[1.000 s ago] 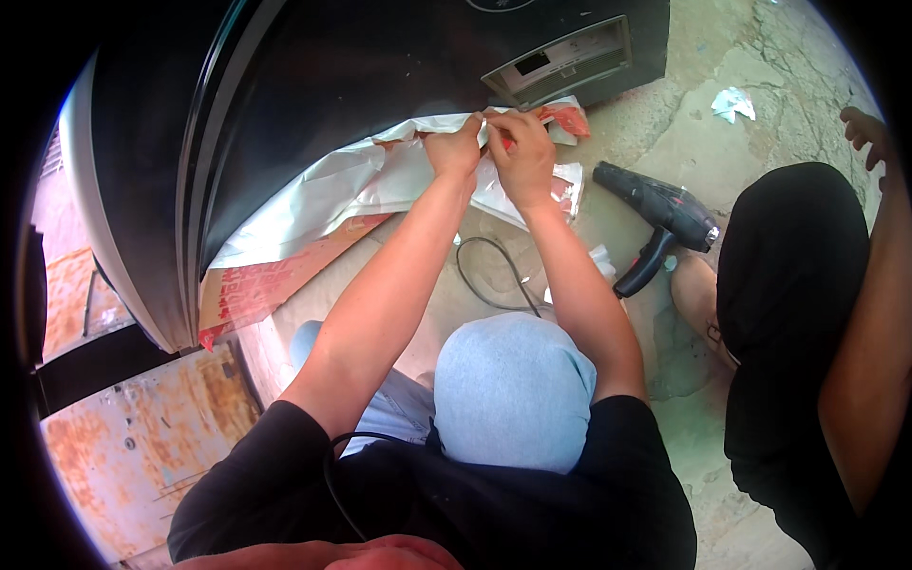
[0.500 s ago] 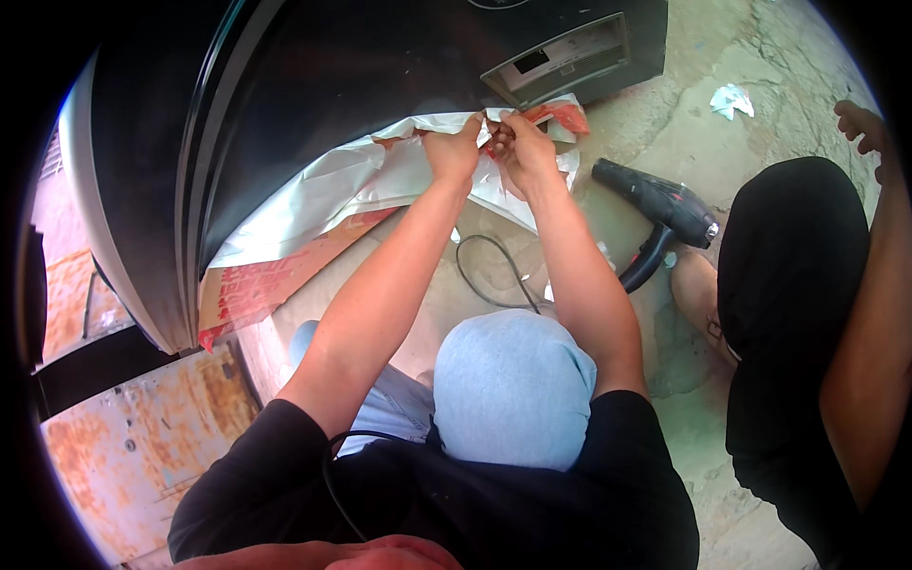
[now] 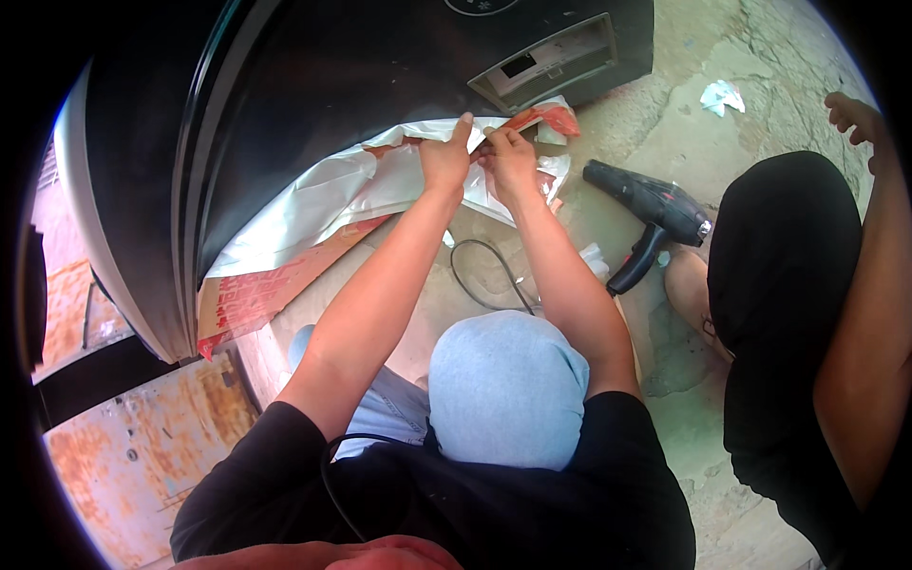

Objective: The person sits on the floor and peels a large protective film or sticker off the side of a dark appliance. Another person assists by using a heat gun to warm the film, making it easier to remove. The person peels the film by hand, pulling it away from the surface.

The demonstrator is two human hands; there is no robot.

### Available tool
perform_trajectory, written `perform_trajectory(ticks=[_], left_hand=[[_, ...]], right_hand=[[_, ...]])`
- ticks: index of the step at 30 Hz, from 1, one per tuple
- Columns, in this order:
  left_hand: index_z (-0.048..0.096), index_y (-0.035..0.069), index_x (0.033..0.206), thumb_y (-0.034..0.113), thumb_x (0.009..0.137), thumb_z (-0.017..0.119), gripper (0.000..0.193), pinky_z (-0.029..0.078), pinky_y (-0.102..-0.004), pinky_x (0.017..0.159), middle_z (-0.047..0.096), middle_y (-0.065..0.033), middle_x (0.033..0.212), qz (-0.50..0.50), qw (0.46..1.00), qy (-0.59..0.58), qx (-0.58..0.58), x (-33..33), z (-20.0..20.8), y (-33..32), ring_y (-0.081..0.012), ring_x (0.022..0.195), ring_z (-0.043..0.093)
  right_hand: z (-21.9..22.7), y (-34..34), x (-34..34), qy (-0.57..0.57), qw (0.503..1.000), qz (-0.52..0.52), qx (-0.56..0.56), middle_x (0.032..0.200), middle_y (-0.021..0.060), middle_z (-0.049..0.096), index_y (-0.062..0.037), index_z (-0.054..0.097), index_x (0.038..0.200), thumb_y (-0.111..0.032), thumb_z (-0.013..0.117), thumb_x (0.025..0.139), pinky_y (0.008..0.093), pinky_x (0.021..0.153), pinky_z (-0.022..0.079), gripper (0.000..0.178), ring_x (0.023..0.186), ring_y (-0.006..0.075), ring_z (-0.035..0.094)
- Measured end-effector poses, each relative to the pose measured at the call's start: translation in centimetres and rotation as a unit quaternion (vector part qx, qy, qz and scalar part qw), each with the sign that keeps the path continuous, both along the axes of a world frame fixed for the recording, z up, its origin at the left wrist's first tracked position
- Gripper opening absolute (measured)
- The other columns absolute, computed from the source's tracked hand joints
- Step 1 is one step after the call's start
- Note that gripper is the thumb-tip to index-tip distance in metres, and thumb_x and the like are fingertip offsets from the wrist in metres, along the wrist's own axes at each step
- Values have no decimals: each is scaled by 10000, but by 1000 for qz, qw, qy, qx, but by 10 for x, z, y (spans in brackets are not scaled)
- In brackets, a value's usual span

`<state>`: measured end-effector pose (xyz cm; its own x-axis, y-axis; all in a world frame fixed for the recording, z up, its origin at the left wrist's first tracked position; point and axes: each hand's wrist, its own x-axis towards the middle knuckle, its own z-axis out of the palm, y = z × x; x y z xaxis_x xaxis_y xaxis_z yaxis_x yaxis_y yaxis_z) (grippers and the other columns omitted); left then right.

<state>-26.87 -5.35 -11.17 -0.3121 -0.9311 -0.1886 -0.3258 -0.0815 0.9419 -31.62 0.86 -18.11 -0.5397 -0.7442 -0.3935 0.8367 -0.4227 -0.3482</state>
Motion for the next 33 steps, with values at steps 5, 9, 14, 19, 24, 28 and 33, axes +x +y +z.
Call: perform_trajectory(ticks=[5,9,14,19,24,28,33], left_hand=[[684,-72,995,174,867,746,284,508,-364,768,737,-131,959,-18,999,-25,-24,-2,-2,-2,-213,854,686],[655,-84,1016,128,893,722,254,566,-321,624,688,-106,968,-34,990,-70,-115,0,-14,-10,-162,821,655],[650,-85,1035,96,906,708,230,591,-319,625,692,-116,973,-45,997,-9,-66,2,-17,-10,-178,793,676],[636,-84,1040,87,912,705,224,592,-312,609,692,-122,962,-71,996,-29,-33,5,-13,-13,-181,763,685],[624,-86,1010,59,902,699,197,584,-314,595,690,-130,952,-59,996,-55,-48,4,-11,-13,-201,736,693],[615,-92,1035,36,895,687,202,585,-319,603,689,-138,955,-69,996,-57,7,3,-3,-9,-207,736,694],[612,-85,1066,23,888,683,220,586,-324,628,689,-145,973,-77,995,-59,-15,4,0,-6,-205,784,693]], right_hand=[[-5,-1,2,26,1000,-11,12,752,86,632,-12,586,901,-115,636,946,251,571,468,124,642,172,635],[-3,-4,5,32,999,-19,14,756,86,636,-20,584,876,-114,634,947,256,573,466,128,641,171,637],[-3,-3,5,43,999,-11,26,757,88,641,-38,564,844,-115,634,947,258,566,453,147,640,166,636],[0,-1,4,44,999,-9,22,759,85,638,-35,565,851,-117,625,953,256,572,449,144,633,155,616],[0,-2,7,41,999,-12,18,779,93,641,-26,575,882,-111,614,956,261,592,459,119,655,154,609],[-2,-1,6,43,999,-18,9,789,95,645,-23,567,902,-108,607,958,269,601,469,110,660,157,612],[-1,2,5,44,999,-7,20,806,104,654,-22,556,916,-104,597,962,268,611,483,103,669,162,623]])
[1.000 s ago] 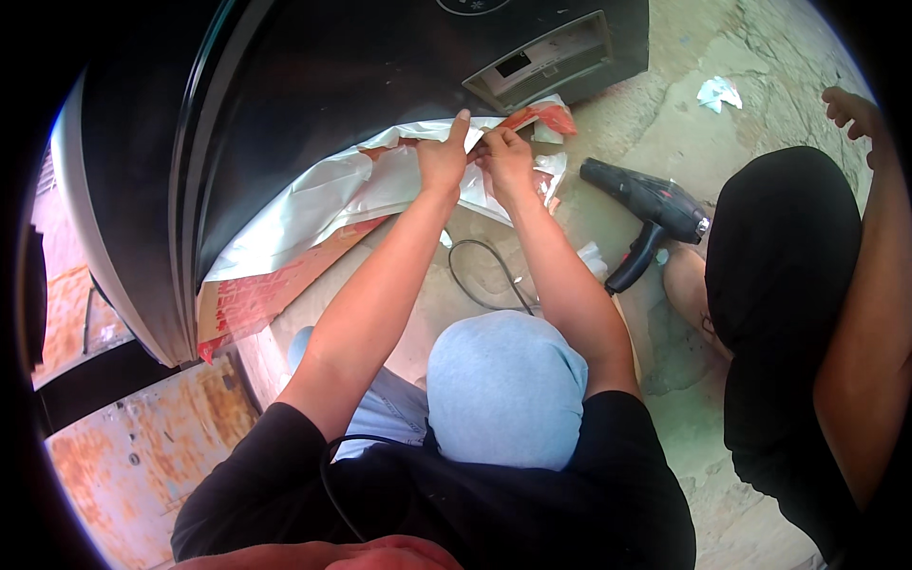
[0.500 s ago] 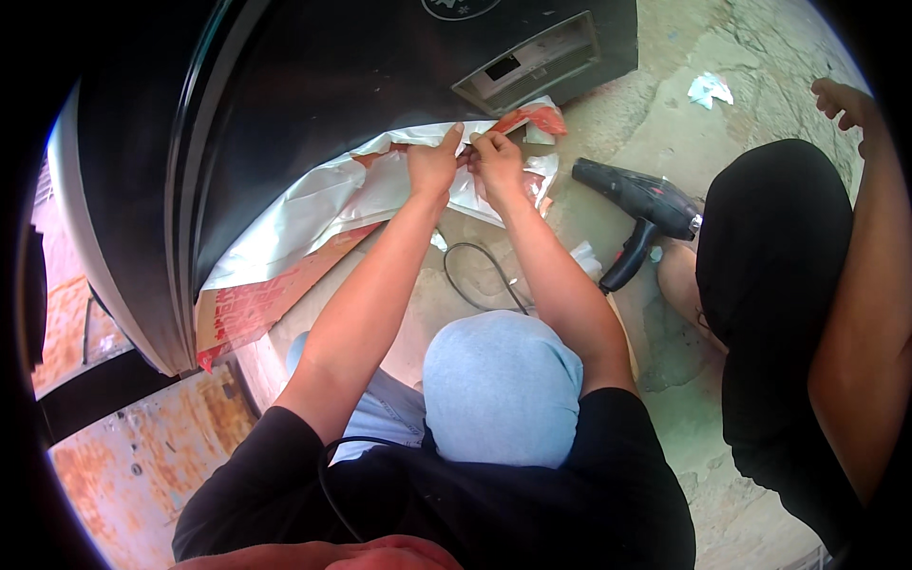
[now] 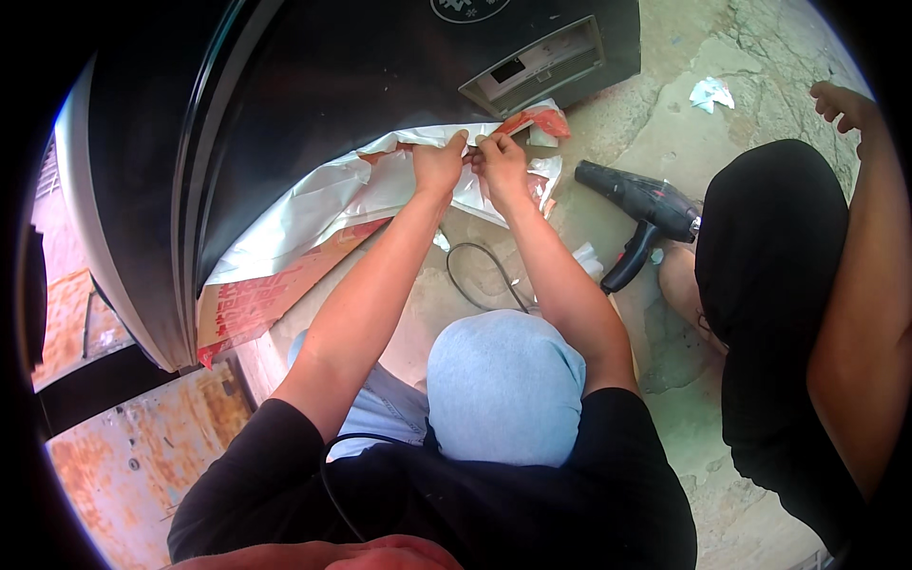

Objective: The person sits on the floor and peels a large protective film or sticker off the side of a dark appliance. Another person assists by using a heat gun to warm the film, making it easier to remove. The person peels the film by hand, pulling it away from the surface.

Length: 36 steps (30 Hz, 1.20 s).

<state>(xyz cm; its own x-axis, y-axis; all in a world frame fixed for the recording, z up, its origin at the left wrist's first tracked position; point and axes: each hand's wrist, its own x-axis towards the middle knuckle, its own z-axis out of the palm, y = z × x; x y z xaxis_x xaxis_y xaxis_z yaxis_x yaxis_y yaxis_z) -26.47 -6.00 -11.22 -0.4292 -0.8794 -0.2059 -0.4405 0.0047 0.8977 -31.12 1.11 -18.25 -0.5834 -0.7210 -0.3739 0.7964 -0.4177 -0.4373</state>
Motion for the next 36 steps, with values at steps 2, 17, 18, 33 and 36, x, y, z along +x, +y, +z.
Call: perform_trajectory(ticks=[2,17,18,33,36], left_hand=[[662,-69,959,102,854,722,209,554,-359,660,721,-150,889,4,999,-7,-41,5,-6,-5,-226,745,703],[672,-72,1026,146,831,759,305,530,-387,810,736,-182,1005,-66,985,-56,-152,16,-5,-10,-291,911,710],[684,-68,1000,170,820,769,311,535,-405,818,742,-204,989,-64,982,-42,-174,18,-8,-11,-333,919,723],[631,-90,1098,118,861,751,337,505,-345,790,716,-135,999,-90,982,-58,-153,15,-4,-10,-217,864,666],[658,-88,1012,190,831,772,351,519,-397,805,737,-198,948,-62,986,-66,-138,16,-8,-13,-322,871,710]], right_hand=[[3,-1,1,1,1000,11,3,827,102,637,-24,554,928,-99,587,972,258,614,484,93,684,146,593],[-6,9,-4,16,998,54,24,844,94,676,-9,600,991,-166,636,968,288,664,532,164,731,161,651],[-1,15,-9,24,996,67,51,846,86,677,-3,608,1015,-170,643,966,290,674,537,178,740,162,654],[-45,30,-65,496,764,-168,378,897,150,682,-22,688,1058,-120,710,837,410,776,533,243,835,309,679],[-49,35,-48,488,783,-75,378,823,146,699,6,702,985,-108,693,860,368,710,534,170,749,236,691]])
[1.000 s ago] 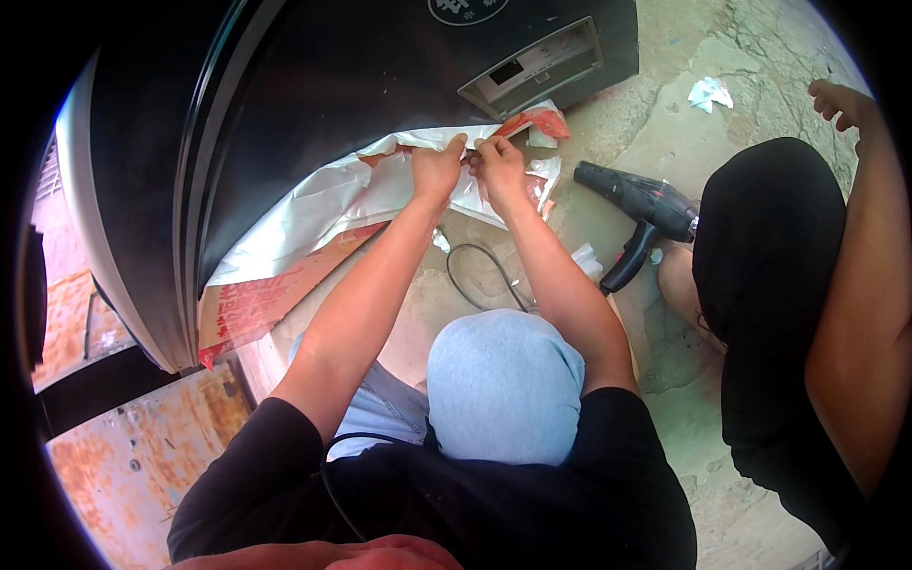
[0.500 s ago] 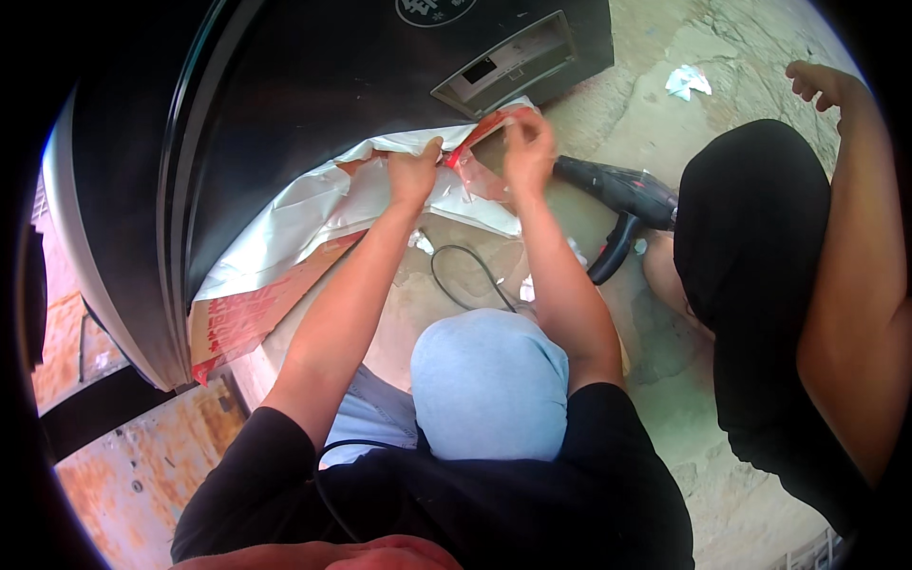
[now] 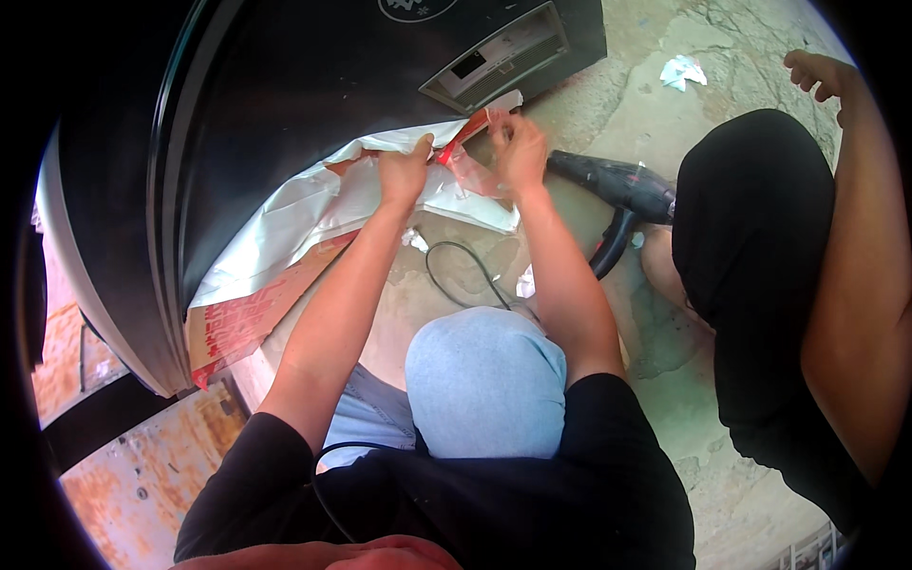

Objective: The person sits on the floor and peels a large protective film or sticker off the side of a dark appliance. Another person assists by using a heat gun to warm the film, making it easier to remove. The person peels the film by hand, pulling it away from the surface.

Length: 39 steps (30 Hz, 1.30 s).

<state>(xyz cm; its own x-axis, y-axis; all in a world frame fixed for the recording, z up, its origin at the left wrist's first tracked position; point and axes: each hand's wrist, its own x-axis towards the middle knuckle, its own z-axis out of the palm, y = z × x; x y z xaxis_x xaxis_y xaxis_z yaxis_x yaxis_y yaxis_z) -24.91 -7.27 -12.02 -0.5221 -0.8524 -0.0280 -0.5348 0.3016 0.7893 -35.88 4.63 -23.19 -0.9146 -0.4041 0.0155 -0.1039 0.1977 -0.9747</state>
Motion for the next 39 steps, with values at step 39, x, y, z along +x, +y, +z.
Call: perform_trajectory(ticks=[39], left_hand=[[652,-99,1052,124,885,738,291,496,-333,791,713,-119,997,-36,999,-6,-5,-1,11,6,-191,876,647]], right_hand=[[-8,-14,-37,65,986,-155,-3,795,172,666,-14,657,772,-124,684,775,446,719,516,114,756,367,658]])
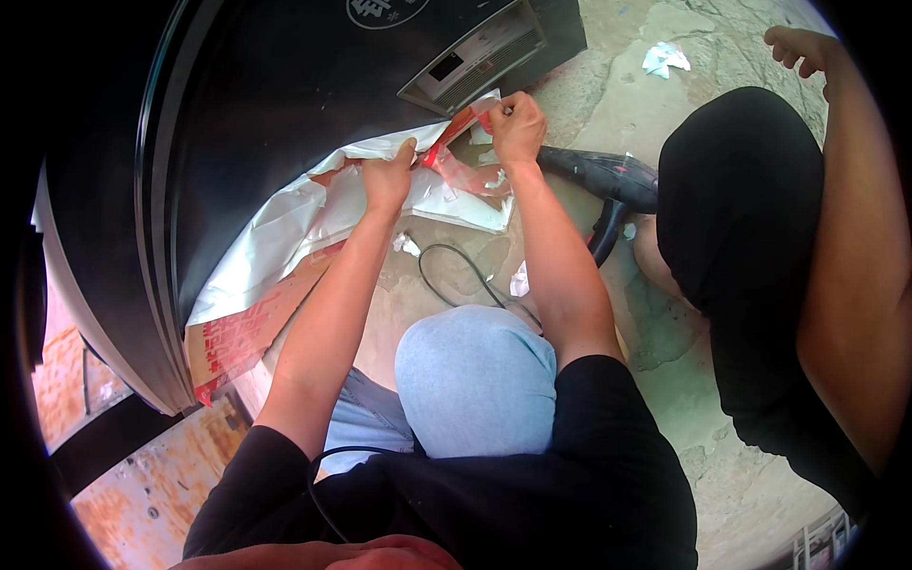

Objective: The person sits on the floor and peels a large protective film or sticker off the side of a dark appliance. Another person assists by using a heat gun to warm the film, making it easier to remove. The person peels the film by hand, pulling it away from the surface.

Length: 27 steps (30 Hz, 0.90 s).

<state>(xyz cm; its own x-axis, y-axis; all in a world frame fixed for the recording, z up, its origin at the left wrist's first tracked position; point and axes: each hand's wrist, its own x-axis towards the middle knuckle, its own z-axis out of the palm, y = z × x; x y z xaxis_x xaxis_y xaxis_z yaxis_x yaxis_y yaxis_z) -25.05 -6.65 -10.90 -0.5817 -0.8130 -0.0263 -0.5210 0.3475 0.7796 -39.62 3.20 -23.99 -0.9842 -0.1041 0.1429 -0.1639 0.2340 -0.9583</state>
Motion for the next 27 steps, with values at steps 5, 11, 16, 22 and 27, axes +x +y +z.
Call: perform_trajectory(ticks=[5,11,16,22,27], left_hand=[[650,-98,1066,136,883,741,311,496,-336,808,713,-131,1023,-5,1000,6,-16,1,0,-1,-204,901,655],[654,-93,1077,147,888,736,317,497,-339,814,717,-133,1041,-19,999,3,-27,3,-1,-2,-208,916,663],[656,-92,1080,149,889,736,317,496,-335,817,717,-129,1039,-11,999,-46,-4,0,3,-2,-203,917,662],[649,-92,1086,148,888,738,323,495,-334,818,714,-123,1039,-6,1000,10,-7,2,-1,0,-199,915,657],[645,-97,1088,152,889,738,332,494,-336,819,714,-127,1040,-6,1000,0,-9,1,0,-1,-202,915,658]], right_hand=[[-2,-1,5,-3,1000,5,1,795,176,661,-8,653,772,-123,680,774,452,726,515,118,759,371,654],[-2,-2,10,-6,999,-9,-31,845,167,676,-7,642,794,-102,676,773,442,760,521,103,824,373,664],[-7,-4,3,84,993,-42,-73,936,143,698,-17,631,850,-58,682,764,423,804,531,108,897,376,665],[4,-8,11,-64,984,-37,-164,932,137,710,-10,631,935,-49,716,776,397,764,539,184,808,336,687],[-7,-6,2,-24,995,-21,-97,857,141,696,-23,684,920,-47,728,774,400,732,532,155,769,315,688]])
